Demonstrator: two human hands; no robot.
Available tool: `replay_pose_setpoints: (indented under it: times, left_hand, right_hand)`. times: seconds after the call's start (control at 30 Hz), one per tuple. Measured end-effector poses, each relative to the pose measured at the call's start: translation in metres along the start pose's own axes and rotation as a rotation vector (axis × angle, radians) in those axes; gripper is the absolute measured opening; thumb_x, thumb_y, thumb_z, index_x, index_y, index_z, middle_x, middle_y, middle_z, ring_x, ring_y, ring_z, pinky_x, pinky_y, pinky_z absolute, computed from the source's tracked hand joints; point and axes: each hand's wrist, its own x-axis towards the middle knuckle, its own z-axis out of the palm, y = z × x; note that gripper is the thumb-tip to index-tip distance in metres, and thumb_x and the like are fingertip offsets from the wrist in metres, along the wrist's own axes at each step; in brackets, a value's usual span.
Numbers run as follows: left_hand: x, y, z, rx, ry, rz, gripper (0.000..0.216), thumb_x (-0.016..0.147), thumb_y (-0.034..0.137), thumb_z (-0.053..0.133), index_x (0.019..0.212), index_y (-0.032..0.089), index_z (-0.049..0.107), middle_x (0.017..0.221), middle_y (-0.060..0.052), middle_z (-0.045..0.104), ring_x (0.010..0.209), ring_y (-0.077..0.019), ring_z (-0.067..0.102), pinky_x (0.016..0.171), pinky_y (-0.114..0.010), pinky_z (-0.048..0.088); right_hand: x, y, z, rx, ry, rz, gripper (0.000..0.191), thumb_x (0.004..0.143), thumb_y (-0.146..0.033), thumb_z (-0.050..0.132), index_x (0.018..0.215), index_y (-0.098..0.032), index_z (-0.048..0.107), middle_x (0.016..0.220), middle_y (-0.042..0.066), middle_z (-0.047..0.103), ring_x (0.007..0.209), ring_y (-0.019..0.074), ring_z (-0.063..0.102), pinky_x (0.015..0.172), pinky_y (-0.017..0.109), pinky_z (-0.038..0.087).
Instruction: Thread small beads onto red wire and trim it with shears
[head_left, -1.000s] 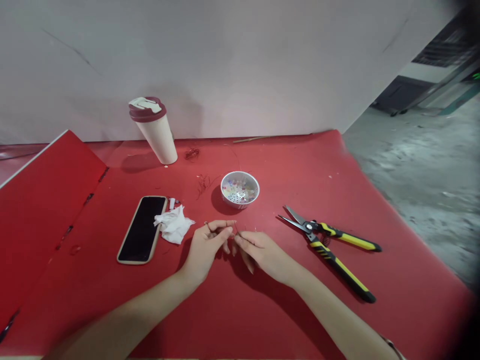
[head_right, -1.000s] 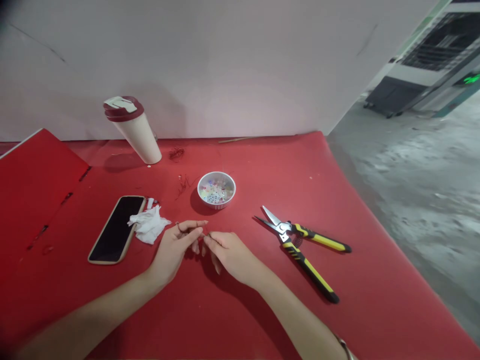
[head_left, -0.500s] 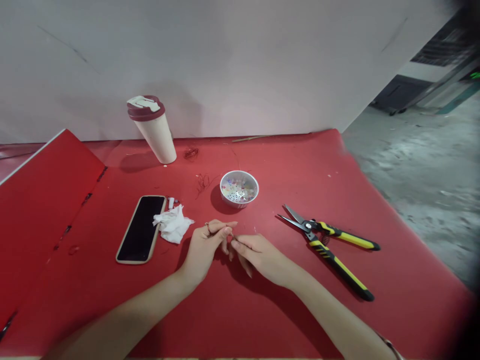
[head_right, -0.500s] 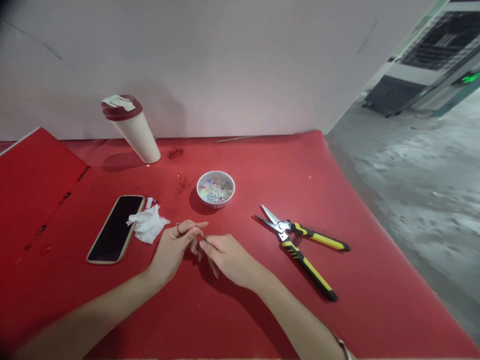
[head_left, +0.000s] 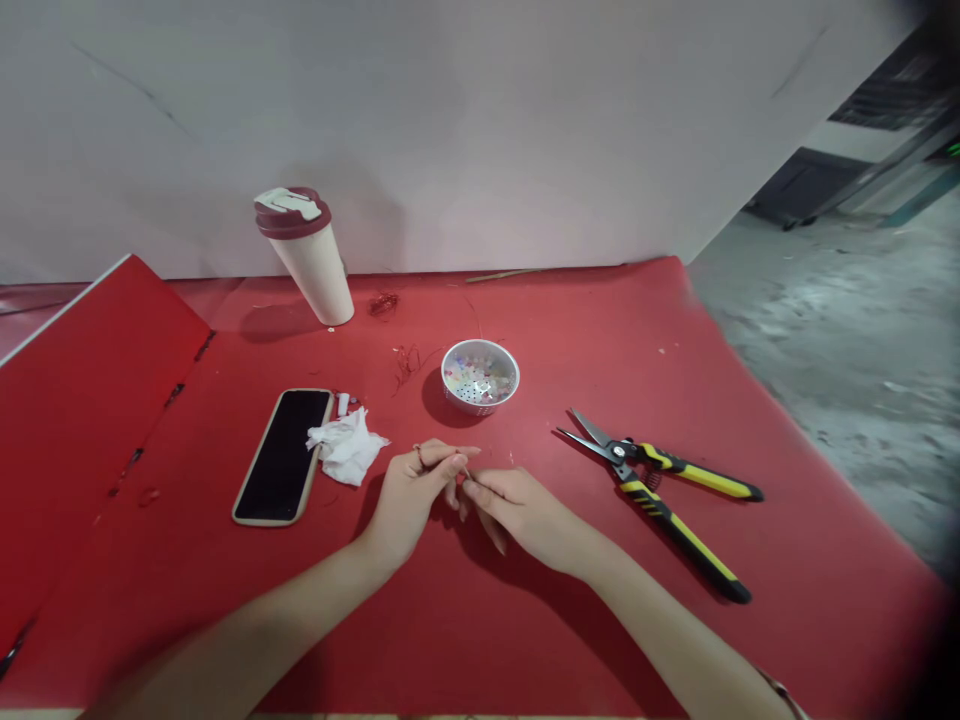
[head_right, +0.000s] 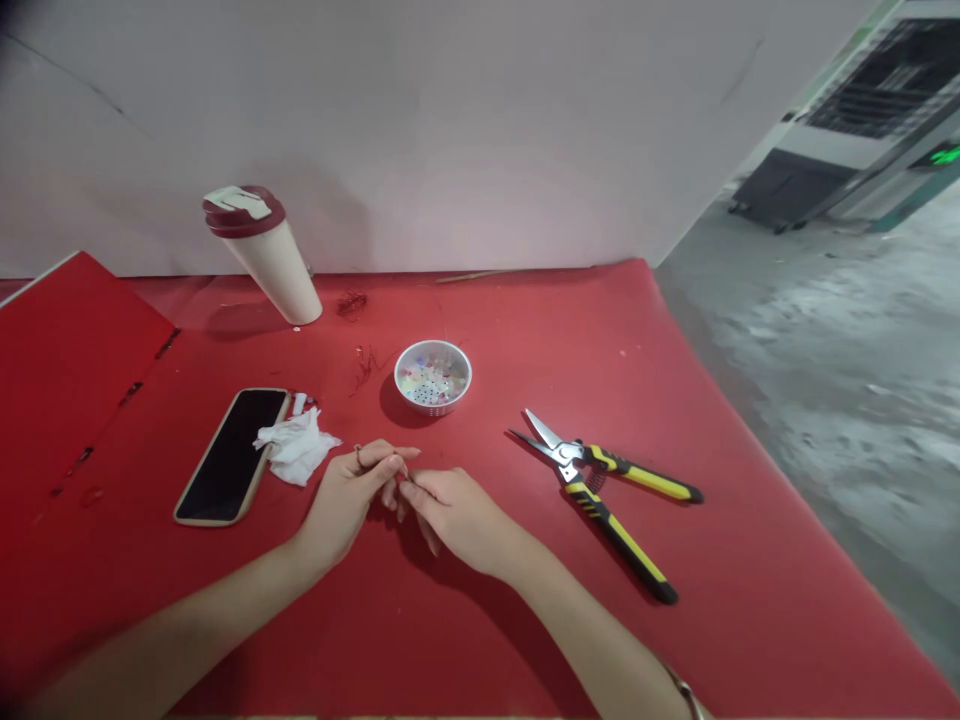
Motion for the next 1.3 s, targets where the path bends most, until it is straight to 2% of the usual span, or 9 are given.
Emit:
replay_pose_setpoints:
  times: [0.3, 0.4, 0.53, 0.63, 0.73, 0.83, 0.97, 1.17, 1.3]
  left_hand:
    - [-0.001, 0.002, 0.0, -0.031, -0.002, -0.019, 0.024, 0.081, 0.034, 0.056, 0.066, 0.017, 0.062, 0.044, 0.006, 0.043, 0.051, -0.0105, 0.054, 0.072, -0.028, 0.046]
    - [-0.001, 0.002, 0.0, -0.04, 0.003, -0.057, 0.023, 0.08, 0.037, 0.057, 0.076, 0.016, 0.066, 0.047, 0.005, 0.045, 0.048, -0.0105, 0.051, 0.062, -0.027, 0.046]
    - [0.0, 0.001, 0.0, -0.057, 0.05, -0.05, 0.024, 0.079, 0.036, 0.059, 0.072, 0.015, 0.067, 0.05, 0.004, 0.048, 0.051, -0.0089, 0.049, 0.058, -0.023, 0.042]
    - [0.003, 0.0, -0.001, -0.1, 0.09, -0.076, 0.023, 0.077, 0.036, 0.061, 0.073, 0.015, 0.068, 0.05, 0.003, 0.051, 0.049, -0.0069, 0.046, 0.052, -0.02, 0.037]
    - [0.007, 0.0, -0.004, -0.137, 0.111, -0.108, 0.024, 0.075, 0.037, 0.062, 0.075, 0.014, 0.068, 0.049, 0.003, 0.05, 0.045, -0.0058, 0.044, 0.045, -0.019, 0.031]
    - [0.011, 0.0, -0.008, -0.175, 0.151, -0.079, 0.023, 0.074, 0.037, 0.064, 0.074, 0.014, 0.068, 0.052, 0.003, 0.052, 0.044, -0.005, 0.044, 0.042, -0.018, 0.029]
    - [0.016, 0.0, -0.011, -0.191, 0.204, -0.033, 0.021, 0.073, 0.035, 0.064, 0.073, 0.014, 0.068, 0.058, 0.002, 0.055, 0.043, -0.0043, 0.046, 0.041, -0.019, 0.03]
    - [0.017, -0.002, -0.011, -0.141, 0.202, -0.028, 0.022, 0.074, 0.037, 0.063, 0.072, 0.015, 0.067, 0.06, 0.003, 0.056, 0.043, -0.0042, 0.046, 0.042, -0.019, 0.03]
    - [0.015, 0.005, -0.011, -0.028, 0.189, -0.003, 0.023, 0.076, 0.037, 0.06, 0.073, 0.016, 0.067, 0.049, 0.004, 0.052, 0.042, -0.006, 0.045, 0.047, -0.021, 0.034]
  right_hand:
    - [-0.001, -0.001, 0.001, -0.019, 0.0, 0.031, 0.04, 0.092, -0.046, 0.031, 0.074, -0.019, 0.053, 0.044, -0.005, 0.044, 0.045, 0.011, 0.043, 0.054, 0.025, 0.037]
    - [-0.001, -0.002, 0.0, -0.007, -0.005, 0.023, 0.039, 0.092, -0.047, 0.032, 0.076, -0.019, 0.054, 0.044, -0.005, 0.044, 0.044, 0.0109, 0.043, 0.054, 0.025, 0.037]
    - [-0.001, 0.0, -0.001, 0.053, -0.006, 0.019, 0.042, 0.09, -0.052, 0.033, 0.078, -0.018, 0.055, 0.045, -0.004, 0.048, 0.043, 0.0103, 0.042, 0.05, 0.024, 0.034]
    - [0.001, 0.002, -0.001, 0.165, 0.004, -0.005, 0.046, 0.09, -0.054, 0.03, 0.082, -0.018, 0.056, 0.053, -0.001, 0.057, 0.044, 0.0097, 0.041, 0.046, 0.023, 0.033]
    - [0.004, 0.004, -0.002, 0.256, 0.032, -0.04, 0.047, 0.091, -0.052, 0.028, 0.081, -0.016, 0.057, 0.066, 0.003, 0.063, 0.049, 0.0097, 0.044, 0.05, 0.024, 0.036]
    - [0.005, 0.006, -0.005, 0.269, 0.071, -0.041, 0.042, 0.09, -0.05, 0.033, 0.079, -0.016, 0.056, 0.075, 0.004, 0.062, 0.055, 0.0099, 0.048, 0.053, 0.024, 0.037]
    - [0.006, 0.009, -0.008, 0.253, 0.085, -0.019, 0.037, 0.087, -0.05, 0.042, 0.078, -0.017, 0.057, 0.074, 0.002, 0.059, 0.058, 0.0105, 0.051, 0.056, 0.024, 0.04]
    - [0.007, 0.006, -0.004, 0.21, 0.048, 0.031, 0.028, 0.078, -0.04, 0.059, 0.093, -0.016, 0.059, 0.085, 0.005, 0.066, 0.063, 0.0115, 0.055, 0.057, 0.024, 0.043]
    - [0.007, 0.003, 0.003, 0.112, 0.088, 0.067, 0.021, 0.075, -0.034, 0.06, 0.088, -0.018, 0.063, 0.084, 0.004, 0.068, 0.06, 0.0114, 0.055, 0.056, 0.025, 0.043]
